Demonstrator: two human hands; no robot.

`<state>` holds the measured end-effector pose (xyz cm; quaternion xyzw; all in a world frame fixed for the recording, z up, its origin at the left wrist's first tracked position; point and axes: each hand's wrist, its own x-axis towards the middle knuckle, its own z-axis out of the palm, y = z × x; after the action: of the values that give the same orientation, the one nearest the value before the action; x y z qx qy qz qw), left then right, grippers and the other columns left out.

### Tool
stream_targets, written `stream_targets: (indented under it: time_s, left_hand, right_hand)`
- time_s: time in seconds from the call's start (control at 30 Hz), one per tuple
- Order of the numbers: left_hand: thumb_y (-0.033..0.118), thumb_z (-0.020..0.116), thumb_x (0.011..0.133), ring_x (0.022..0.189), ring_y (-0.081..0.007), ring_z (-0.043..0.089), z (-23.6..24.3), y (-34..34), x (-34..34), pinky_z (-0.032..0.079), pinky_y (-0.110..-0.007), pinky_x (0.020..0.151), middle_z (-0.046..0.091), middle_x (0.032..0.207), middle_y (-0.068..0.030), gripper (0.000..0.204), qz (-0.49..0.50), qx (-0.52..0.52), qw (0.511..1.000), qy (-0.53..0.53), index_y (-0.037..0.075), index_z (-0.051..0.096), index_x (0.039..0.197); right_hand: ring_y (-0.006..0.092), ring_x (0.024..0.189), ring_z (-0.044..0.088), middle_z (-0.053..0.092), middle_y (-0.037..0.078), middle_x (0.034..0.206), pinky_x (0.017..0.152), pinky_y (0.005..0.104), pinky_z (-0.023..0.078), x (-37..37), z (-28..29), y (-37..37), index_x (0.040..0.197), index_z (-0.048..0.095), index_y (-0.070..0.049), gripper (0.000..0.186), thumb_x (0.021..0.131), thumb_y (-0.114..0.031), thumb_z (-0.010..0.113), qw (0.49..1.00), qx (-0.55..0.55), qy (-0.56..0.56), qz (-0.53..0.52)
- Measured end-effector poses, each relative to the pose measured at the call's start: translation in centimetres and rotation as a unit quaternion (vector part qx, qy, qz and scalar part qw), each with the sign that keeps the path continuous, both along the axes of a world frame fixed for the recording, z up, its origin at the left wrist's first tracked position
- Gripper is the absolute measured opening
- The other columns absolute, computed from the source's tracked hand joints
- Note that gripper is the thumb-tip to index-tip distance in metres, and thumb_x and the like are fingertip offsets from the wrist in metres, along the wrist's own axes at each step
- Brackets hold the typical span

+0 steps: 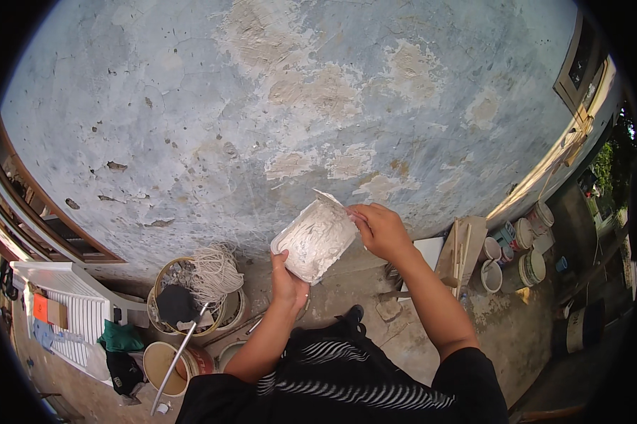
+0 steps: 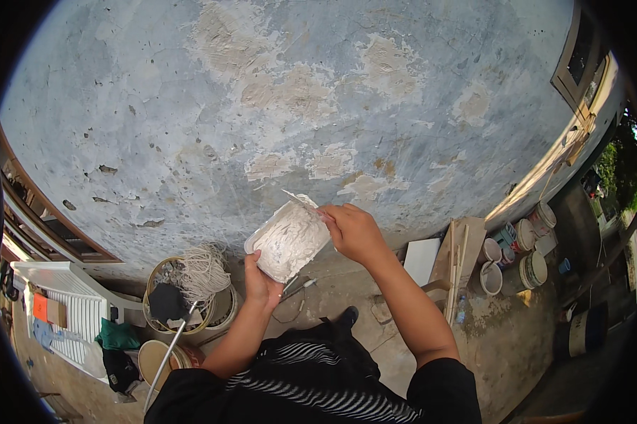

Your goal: The person is mixing plaster in a container and using a putty knife to apply it to cracks and holes in an exterior wall.

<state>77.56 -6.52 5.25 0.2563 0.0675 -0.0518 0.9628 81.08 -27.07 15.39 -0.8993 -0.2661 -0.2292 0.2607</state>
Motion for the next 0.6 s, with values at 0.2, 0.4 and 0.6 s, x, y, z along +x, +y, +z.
stream_targets:
  time_s: [0.2,0.4,0.6]
  left_hand:
    - [0.02,0.045,0.092,0.137,-0.0314,0.041,-0.9,1.4,1.1,0.036,-0.049,0.113,0.042,0.148,-0.0121,0.056,-0.004,-0.054,0.998,-0.02,0.016,0.032,0.146]
    - [0.028,0.041,0.094,0.138,-0.0318,0.042,-1.4,-0.1,0.9,0.033,-0.045,0.116,0.043,0.15,-0.016,0.06,0.004,0.002,1.0,-0.005,0.002,0.034,0.147]
    - [0.029,0.041,0.094,0.138,-0.0315,0.042,-1.1,-0.6,0.3,0.034,-0.045,0.115,0.043,0.15,-0.016,0.06,-0.015,0.007,1.0,-0.01,0.002,0.034,0.147]
  right_hand:
    - [0.0336,0.071,0.066,0.068,0.017,0.081,0.064,0.0381,0.051,-2.4,-0.9,0.3,0.105,0.065,-0.002,0.016,0.091,-0.011,0.062,0.993,0.057,0.1,-0.029]
    - [0.0394,0.066,0.064,0.064,0.022,0.073,0.061,0.0415,0.049,-2.6,-1.1,-0.3,0.108,0.062,0.002,0.023,0.093,-0.015,0.061,0.974,0.123,0.179,-0.059]
    - [0.0352,0.068,0.065,0.067,0.019,0.079,0.064,0.0404,0.05,-1.4,-0.3,-1.2,0.108,0.064,0.001,0.02,0.093,-0.013,0.062,0.972,0.175,0.11,-0.111]
